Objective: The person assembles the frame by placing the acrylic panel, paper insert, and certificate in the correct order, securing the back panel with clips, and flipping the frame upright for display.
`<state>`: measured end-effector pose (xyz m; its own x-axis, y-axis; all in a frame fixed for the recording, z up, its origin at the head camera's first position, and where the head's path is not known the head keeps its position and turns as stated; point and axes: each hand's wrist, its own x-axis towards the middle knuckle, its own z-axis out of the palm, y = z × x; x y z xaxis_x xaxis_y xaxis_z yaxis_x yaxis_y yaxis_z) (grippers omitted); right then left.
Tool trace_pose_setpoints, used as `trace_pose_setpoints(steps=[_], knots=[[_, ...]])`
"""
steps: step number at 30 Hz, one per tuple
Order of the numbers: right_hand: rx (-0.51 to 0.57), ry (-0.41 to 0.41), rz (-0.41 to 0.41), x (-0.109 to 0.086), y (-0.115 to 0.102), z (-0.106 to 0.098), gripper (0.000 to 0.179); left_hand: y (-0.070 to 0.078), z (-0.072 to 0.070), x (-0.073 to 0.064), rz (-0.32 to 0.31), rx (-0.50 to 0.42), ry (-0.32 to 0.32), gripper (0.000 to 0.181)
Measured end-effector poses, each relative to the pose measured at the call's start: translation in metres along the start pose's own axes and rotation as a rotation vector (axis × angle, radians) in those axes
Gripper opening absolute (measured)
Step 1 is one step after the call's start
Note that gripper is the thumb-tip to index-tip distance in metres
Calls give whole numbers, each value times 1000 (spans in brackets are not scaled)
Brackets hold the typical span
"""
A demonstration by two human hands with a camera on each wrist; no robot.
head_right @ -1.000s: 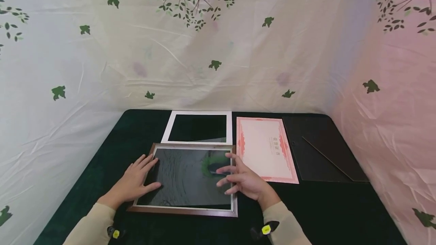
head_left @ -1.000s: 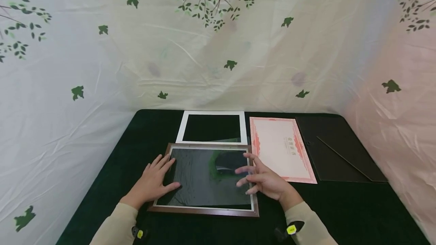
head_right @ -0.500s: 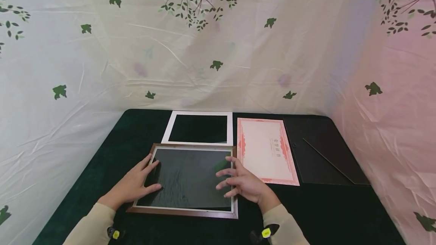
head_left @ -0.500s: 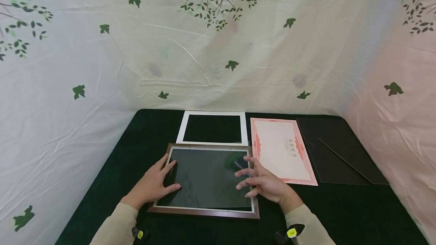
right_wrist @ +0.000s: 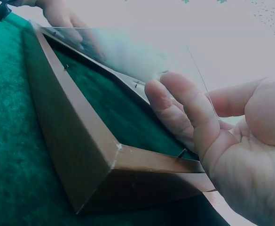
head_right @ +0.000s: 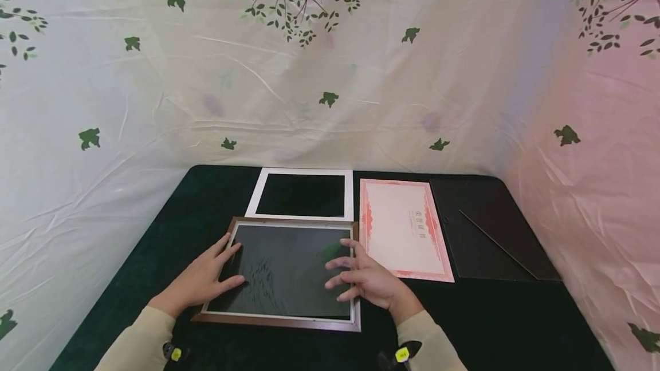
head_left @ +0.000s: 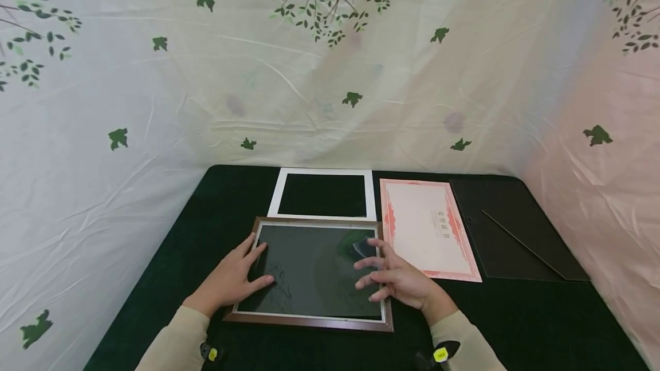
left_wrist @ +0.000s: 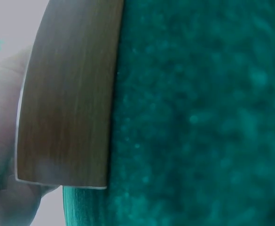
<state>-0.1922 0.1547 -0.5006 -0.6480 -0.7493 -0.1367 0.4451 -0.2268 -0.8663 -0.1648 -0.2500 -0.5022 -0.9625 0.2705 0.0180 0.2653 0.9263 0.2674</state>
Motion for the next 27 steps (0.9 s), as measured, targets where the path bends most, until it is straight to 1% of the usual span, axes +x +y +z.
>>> trace_pose_setpoints(steps=[4, 7, 14, 19, 23, 27], knots=[[-1, 14, 16, 0, 1, 0, 71, 0, -1, -1, 2, 9, 1, 89], [-30, 28, 27, 0, 1, 0, 72, 1, -1, -1, 0, 26, -5, 90], [-163, 80, 65, -3, -4, -1, 76, 3, -4, 0, 7, 31, -3, 90], [-250, 122, 83, -7, -6, -6, 83, 3, -4, 0, -3, 42, -19, 92], [-309, 151, 76, -7, -7, -10, 87, 3, -5, 0, -10, 37, -26, 92], [-382, 179, 68, -9, -9, -11, 85, 2, -5, 0, -5, 40, -23, 92]])
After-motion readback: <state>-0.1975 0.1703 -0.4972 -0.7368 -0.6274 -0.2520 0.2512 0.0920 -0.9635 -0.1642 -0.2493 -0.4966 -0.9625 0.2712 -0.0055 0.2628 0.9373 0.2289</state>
